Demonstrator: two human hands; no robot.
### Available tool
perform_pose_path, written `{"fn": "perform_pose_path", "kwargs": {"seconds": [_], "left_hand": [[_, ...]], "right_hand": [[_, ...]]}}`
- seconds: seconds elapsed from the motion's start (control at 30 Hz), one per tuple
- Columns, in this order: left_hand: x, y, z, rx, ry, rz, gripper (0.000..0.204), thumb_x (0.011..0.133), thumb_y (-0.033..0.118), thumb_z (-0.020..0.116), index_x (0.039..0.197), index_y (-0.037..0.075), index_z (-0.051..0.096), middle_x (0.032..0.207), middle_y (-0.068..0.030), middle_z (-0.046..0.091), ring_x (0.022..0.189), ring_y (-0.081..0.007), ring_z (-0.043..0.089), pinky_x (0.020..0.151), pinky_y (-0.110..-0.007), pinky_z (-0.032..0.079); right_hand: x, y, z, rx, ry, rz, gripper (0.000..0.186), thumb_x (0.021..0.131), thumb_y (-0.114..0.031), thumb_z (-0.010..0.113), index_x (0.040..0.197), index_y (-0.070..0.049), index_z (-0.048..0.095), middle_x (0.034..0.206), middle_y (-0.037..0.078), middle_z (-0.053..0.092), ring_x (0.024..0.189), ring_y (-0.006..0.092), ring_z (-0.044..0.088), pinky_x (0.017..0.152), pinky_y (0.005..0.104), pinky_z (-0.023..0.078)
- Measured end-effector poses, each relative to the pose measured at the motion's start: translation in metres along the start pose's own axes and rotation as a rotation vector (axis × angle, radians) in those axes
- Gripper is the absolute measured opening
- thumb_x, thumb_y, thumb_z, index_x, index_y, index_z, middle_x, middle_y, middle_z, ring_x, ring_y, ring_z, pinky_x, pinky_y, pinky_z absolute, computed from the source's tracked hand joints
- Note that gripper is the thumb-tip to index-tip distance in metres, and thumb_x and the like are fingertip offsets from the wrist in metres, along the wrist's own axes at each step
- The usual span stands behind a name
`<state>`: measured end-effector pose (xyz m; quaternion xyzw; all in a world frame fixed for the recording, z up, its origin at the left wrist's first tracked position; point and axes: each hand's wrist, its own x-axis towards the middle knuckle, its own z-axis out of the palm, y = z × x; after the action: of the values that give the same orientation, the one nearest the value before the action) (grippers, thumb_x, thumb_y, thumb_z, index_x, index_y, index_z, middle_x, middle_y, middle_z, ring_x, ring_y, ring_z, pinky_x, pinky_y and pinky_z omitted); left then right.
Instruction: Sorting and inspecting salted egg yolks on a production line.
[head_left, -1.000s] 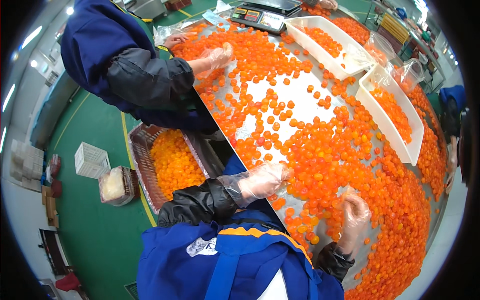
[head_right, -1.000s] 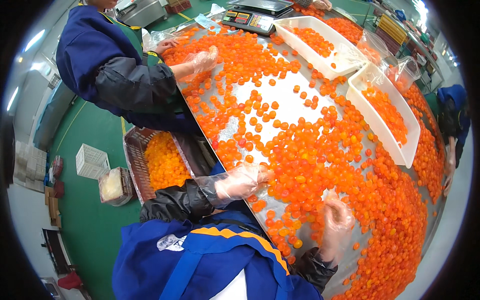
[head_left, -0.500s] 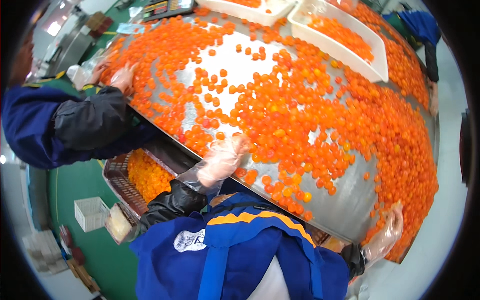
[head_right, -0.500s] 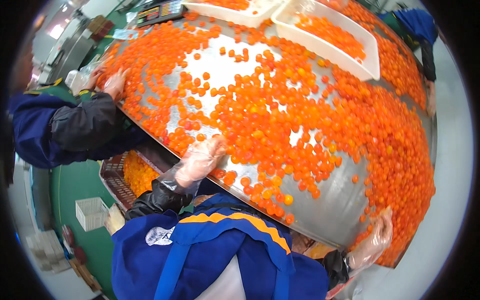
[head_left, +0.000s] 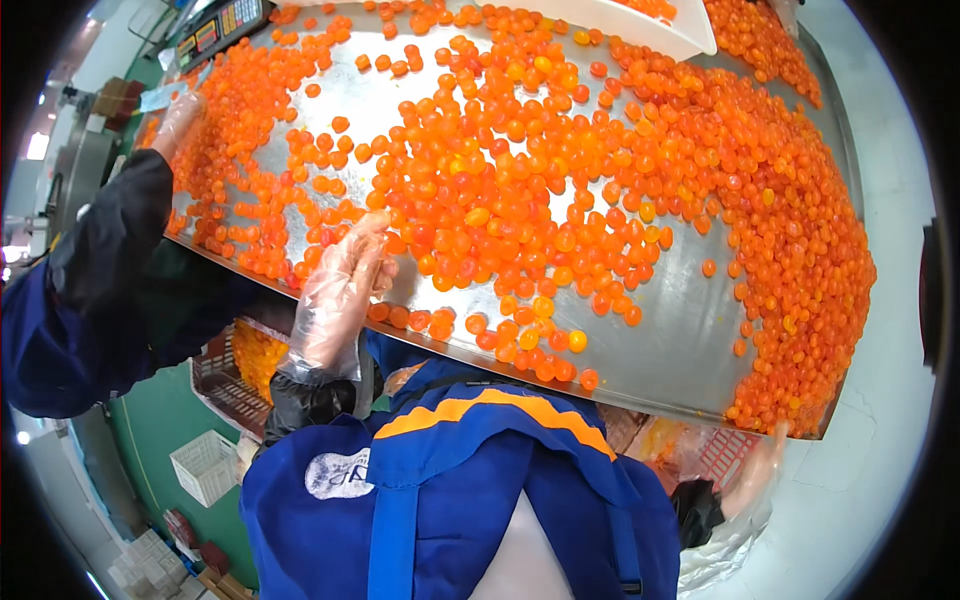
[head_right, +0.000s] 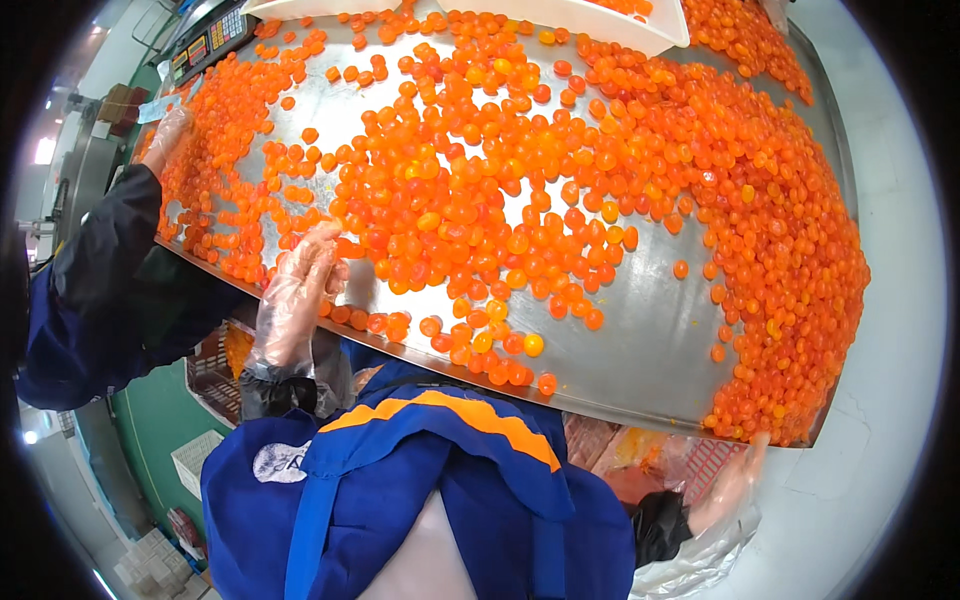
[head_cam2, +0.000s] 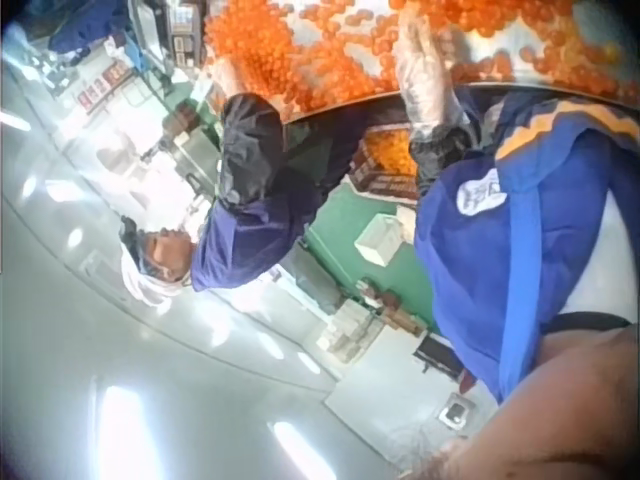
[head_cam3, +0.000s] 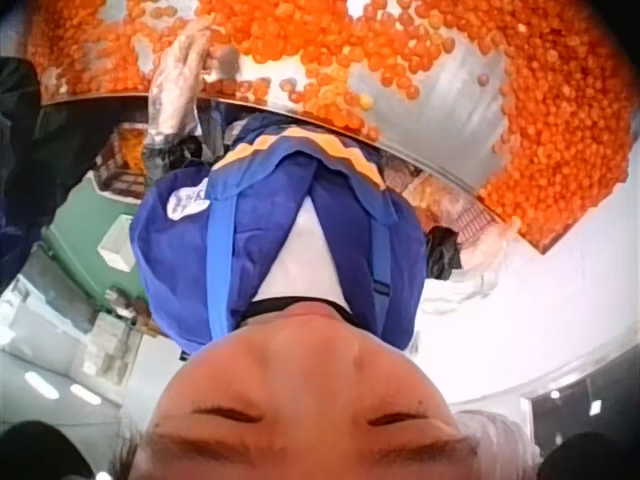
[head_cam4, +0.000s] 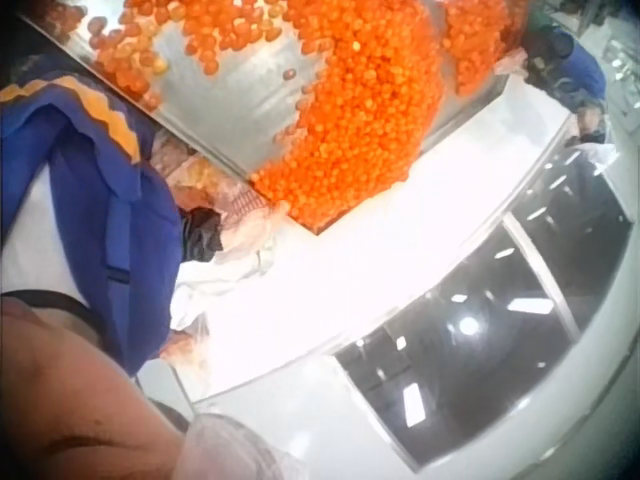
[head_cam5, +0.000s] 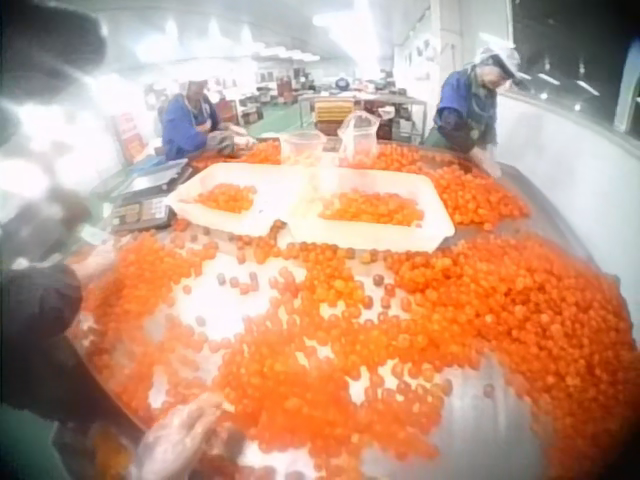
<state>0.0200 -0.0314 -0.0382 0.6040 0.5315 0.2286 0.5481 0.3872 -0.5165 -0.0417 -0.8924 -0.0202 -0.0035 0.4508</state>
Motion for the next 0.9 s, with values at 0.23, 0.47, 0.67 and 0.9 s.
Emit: {"fn": "perform_pose_path", "kwargs": {"seconds": [0.23,0.47,0.67,0.9], "left_hand": [[0.017,0.009,-0.021,0.375,-0.001,0.127,0.038,0.106,0.021,0.05,0.141,0.005,0.056,0.117,-0.0118,0.068,0.109,-0.0165,0.064,0.096,-0.031,0.049],[0.053,-0.007,-0.028,0.272,-0.105,-0.128,0.044,0.103,0.025,0.051,0.141,0.003,0.054,0.112,-0.0118,0.066,0.099,-0.0185,0.067,0.086,-0.033,0.053],[0.077,0.015,-0.009,-0.173,-0.23,-0.304,0.041,0.102,0.035,0.058,0.122,0.0,0.06,0.105,-0.0127,0.065,0.079,-0.0192,0.064,0.074,-0.031,0.051],[0.105,0.011,0.039,-0.231,-0.455,-0.364,0.045,0.104,0.04,0.055,0.128,0.003,0.061,0.08,-0.0033,0.047,0.073,-0.0145,0.053,0.068,-0.034,0.056]], "right_hand": [[0.017,-0.185,0.145,-0.268,-0.405,-0.303,0.047,0.101,-0.022,0.055,0.142,0.001,0.054,0.147,0.013,0.055,0.128,0.0209,0.055,0.106,0.0316,0.042],[0.113,-0.212,0.281,-0.662,-0.633,-0.413,0.061,0.1,-0.049,0.05,0.148,-0.011,0.049,0.148,0.017,0.053,0.136,0.0334,0.051,0.112,0.0385,0.041],[0.083,-0.267,0.331,-0.876,-0.63,-0.348,0.066,0.1,-0.053,0.046,0.154,-0.014,0.041,0.152,0.017,0.048,0.139,0.0342,0.047,0.114,0.0429,0.039],[0.038,-0.239,0.359,-0.398,-1.018,-0.667,0.057,0.102,-0.051,0.051,0.146,-0.014,0.051,0.151,0.014,0.051,0.141,0.0291,0.047,0.116,0.0369,0.036]]}}
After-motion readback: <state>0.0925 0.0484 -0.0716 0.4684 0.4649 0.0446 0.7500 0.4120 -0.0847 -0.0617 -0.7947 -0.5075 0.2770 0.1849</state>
